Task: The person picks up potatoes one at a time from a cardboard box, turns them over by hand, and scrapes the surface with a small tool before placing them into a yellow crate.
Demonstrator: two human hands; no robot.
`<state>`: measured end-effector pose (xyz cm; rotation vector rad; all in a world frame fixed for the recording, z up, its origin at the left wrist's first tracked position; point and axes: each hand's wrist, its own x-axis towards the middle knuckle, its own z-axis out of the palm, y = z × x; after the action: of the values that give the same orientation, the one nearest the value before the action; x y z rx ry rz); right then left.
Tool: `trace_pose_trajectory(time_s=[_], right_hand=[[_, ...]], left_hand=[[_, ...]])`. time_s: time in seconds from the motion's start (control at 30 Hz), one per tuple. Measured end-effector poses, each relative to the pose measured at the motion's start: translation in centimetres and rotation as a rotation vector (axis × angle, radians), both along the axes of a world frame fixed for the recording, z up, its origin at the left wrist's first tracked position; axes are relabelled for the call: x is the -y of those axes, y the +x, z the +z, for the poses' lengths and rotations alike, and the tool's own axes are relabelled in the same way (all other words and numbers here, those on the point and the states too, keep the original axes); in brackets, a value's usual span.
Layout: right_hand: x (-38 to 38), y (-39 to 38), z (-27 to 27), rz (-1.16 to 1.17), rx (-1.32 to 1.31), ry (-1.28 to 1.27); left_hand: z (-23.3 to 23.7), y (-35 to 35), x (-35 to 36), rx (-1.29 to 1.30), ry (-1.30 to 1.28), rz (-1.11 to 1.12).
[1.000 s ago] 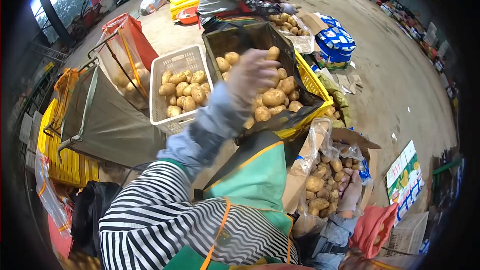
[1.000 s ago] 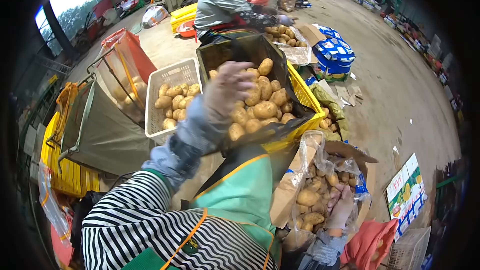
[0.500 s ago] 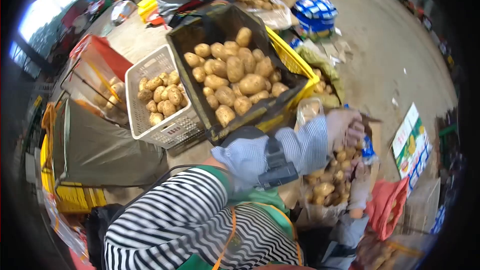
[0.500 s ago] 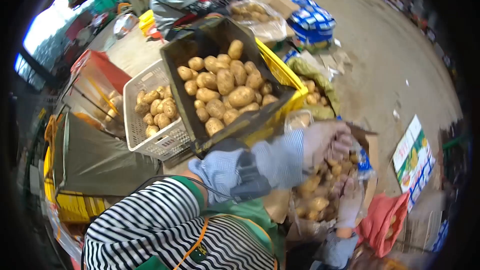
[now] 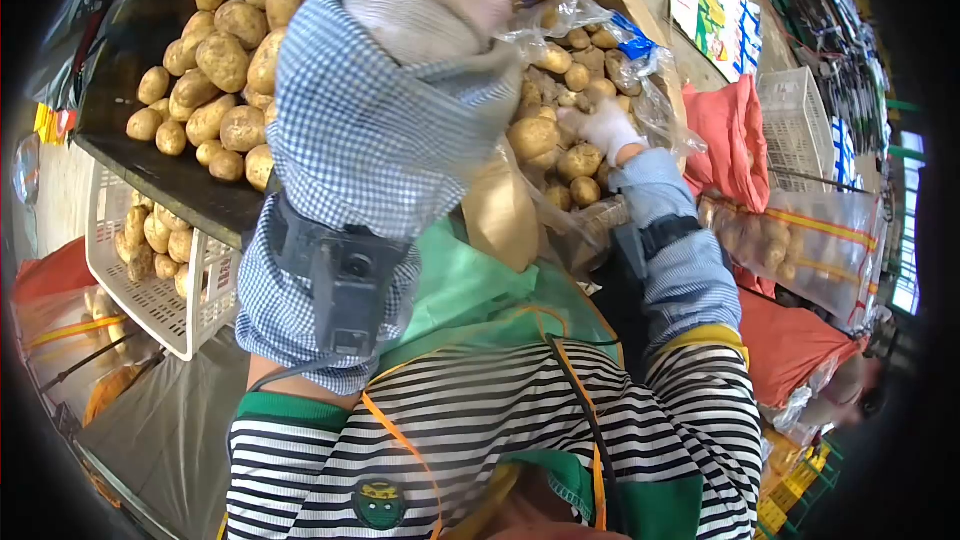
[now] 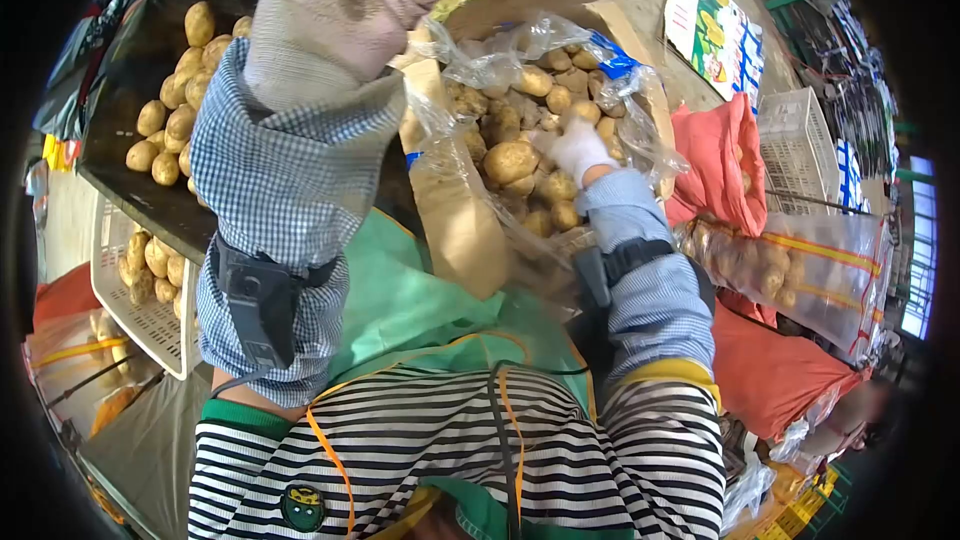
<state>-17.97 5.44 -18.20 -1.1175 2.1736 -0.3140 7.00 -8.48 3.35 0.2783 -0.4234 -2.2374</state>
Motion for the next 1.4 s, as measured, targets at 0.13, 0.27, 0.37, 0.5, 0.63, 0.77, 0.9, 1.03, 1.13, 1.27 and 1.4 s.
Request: trace_pose_trajectory(time_s=[0.13, 0.27, 0.37, 0.5, 0.63, 0.77, 0.9, 1.03, 1.13, 1.27, 1.4], right_hand=[[-0.4, 4.2, -9.4, 0.264, -0.174, 0.133], [-0.6, 9.7, -5.9, 0.158, -0.439, 0.048], [0.7, 1.6, -12.4, 0.105, 0.354, 0.117], [2.3, 1.3, 2.6, -0.29, 1.225, 0.086], [-0.7, 2.8, 14.5, -0.141, 1.714, -0.315], [-4.7, 4.4, 16.1, -0.076, 1.864, -0.681], [-6.0, 5.2, 16.0, -0.109, 0.989, -0.979], [-5.8, 3.2, 14.5, -0.213, 1.652, -0.846], [-6.0, 3.0, 14.8, -0.376, 1.917, -0.684], [-5.8, 3.0, 15.0, -0.22, 1.903, -0.476], [-5.8, 2.6, 14.0, -0.263, 2.16, -0.385]], left_hand=[[0.4, -0.5, -1.2, -0.038, 0.017, -0.019], [0.8, -1.0, -1.9, 0.05, -0.075, -0.031], [0.9, -1.1, -1.6, 0.133, 0.003, -0.035], [0.2, -1.0, -0.7, 0.16, -0.04, -0.063], [-2.5, -2.7, -0.8, 0.52, -0.767, 0.121], [-3.4, -5.3, -4.4, 0.907, -0.958, -0.063], [-3.3, -6.6, -7.7, 0.791, -0.96, -0.23], [-3.1, -6.8, -9.1, 1.053, -1.501, 0.152], [-3.2, -7.0, -8.0, 1.055, -1.096, -0.089], [-4.8, -7.0, -5.3, 1.633, -2.044, 0.298], [-1.7, -7.1, -6.7, 0.903, -0.903, -0.094]])
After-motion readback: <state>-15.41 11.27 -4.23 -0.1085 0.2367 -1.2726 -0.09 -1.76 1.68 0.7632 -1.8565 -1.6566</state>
